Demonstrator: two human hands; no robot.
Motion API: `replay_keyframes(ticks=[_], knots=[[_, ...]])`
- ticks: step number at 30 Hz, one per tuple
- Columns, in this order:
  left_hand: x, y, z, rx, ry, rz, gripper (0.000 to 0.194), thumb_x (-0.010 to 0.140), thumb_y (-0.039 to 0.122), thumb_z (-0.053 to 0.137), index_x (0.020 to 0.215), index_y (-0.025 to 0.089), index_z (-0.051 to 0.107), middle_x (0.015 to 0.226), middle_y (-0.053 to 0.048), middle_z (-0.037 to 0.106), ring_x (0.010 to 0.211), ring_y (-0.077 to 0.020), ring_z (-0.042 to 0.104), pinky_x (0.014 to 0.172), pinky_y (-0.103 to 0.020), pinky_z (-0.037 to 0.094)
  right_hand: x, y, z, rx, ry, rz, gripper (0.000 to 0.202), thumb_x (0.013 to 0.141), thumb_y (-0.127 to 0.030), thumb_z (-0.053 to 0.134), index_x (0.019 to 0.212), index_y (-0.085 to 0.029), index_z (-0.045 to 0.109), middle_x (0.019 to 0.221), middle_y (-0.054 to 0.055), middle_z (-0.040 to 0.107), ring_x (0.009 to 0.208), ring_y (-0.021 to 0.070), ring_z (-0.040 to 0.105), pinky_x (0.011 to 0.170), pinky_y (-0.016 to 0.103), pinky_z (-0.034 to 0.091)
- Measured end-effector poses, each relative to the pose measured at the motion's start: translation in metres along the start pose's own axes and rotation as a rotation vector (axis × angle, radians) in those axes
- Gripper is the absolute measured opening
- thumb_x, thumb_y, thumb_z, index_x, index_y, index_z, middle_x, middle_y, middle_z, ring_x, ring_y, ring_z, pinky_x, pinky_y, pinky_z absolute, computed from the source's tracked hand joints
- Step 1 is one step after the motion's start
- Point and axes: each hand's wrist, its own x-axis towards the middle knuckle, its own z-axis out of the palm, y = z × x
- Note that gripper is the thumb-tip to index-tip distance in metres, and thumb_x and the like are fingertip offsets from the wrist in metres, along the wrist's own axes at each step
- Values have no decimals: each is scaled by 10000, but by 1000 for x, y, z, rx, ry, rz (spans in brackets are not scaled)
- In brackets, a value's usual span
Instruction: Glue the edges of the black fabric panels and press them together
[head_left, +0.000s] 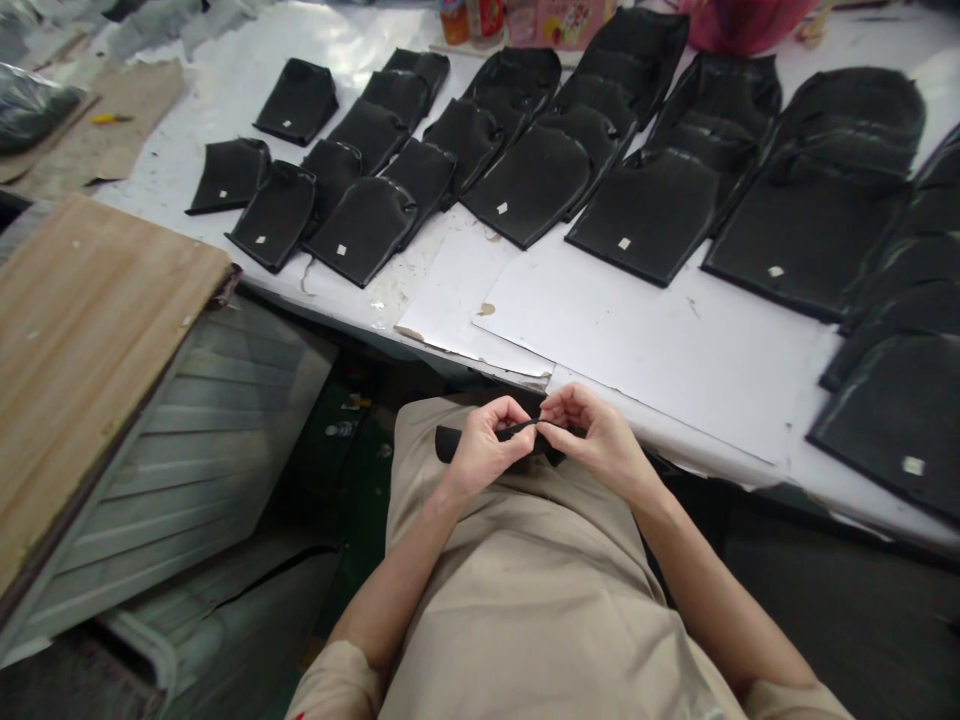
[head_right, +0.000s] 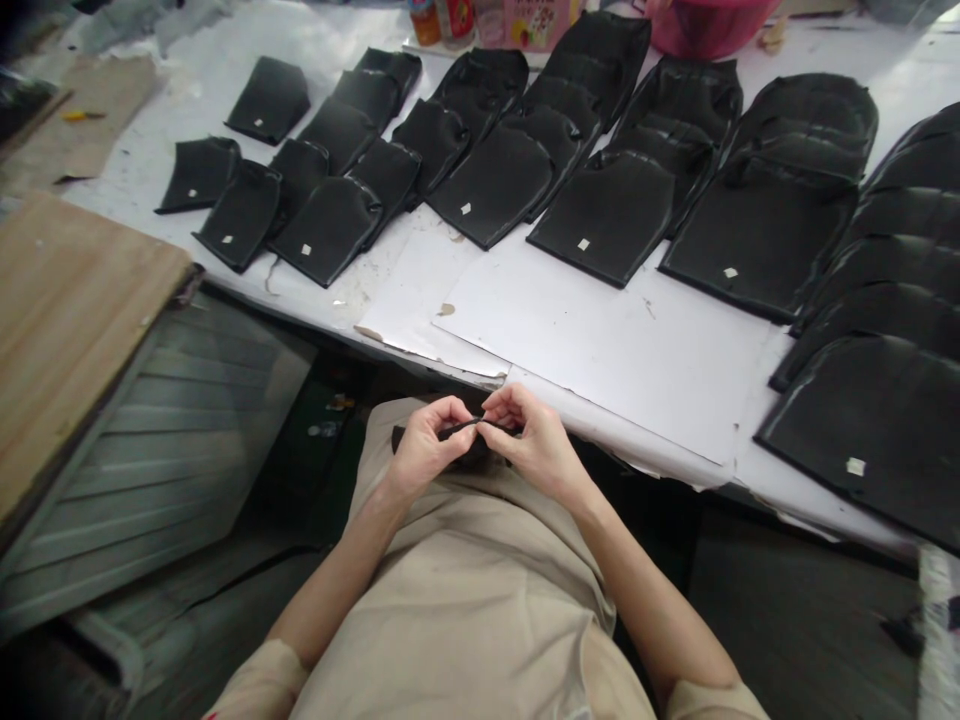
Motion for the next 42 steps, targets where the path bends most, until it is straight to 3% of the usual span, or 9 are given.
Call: replay_keyframes(ticks=[8, 14, 22, 27, 33, 42], knots=[[2, -5, 3, 36, 11, 9, 177, 760, 291, 683, 705, 167, 570, 644, 33, 543, 581, -76, 444, 530, -182, 350, -6, -2, 4, -144, 63, -15, 171, 807, -217, 651, 977, -202, 643, 874, 34, 716, 804, 183, 694, 749, 326, 561], [1, -10, 2, 40, 12, -13, 165, 757, 292, 683, 720, 160, 592, 654, 24, 574, 581, -78, 465, 526, -180, 359, -7, 2, 0, -84, 19, 28, 207, 811, -232, 673, 1014, -204, 646, 905, 46, 738, 841, 195, 718, 788, 344, 574], [1, -11, 1, 22, -12, -31, 154, 771, 292, 678, 747, 153, 616, 667, 24, 588, 581, -74, 478, 527, -175, 364, -5, 6, 2, -30, 52, 25, 156, 826, -248, 672, 973, -206, 642, 888, 43, 734, 815, 183, 715, 762, 324, 575], [2, -12, 0, 31, 8, -17, 167, 768, 302, 690, 743, 153, 616, 658, 27, 582, 579, -75, 473, 526, -175, 363, -6, 1, -1, 0, -25, 58, 192, 846, -276, 649, 1022, -198, 652, 946, 58, 729, 877, 191, 711, 816, 338, 571], [-2, -10, 5, 68, 10, -3, 139, 785, 279, 675, 751, 157, 618, 671, 26, 586, 593, -79, 482, 548, -184, 376, -6, 3, -2, -88, -27, 72, 204, 801, -232, 652, 1001, -191, 655, 826, 9, 672, 763, 157, 646, 708, 295, 520], [0, -13, 6, 77, -2, -11, 161, 788, 293, 677, 731, 163, 601, 669, 26, 578, 598, -84, 472, 549, -187, 372, -8, 3, 3, -134, 67, 38, 185, 779, -207, 634, 959, -184, 669, 823, 20, 692, 749, 164, 655, 712, 311, 528]])
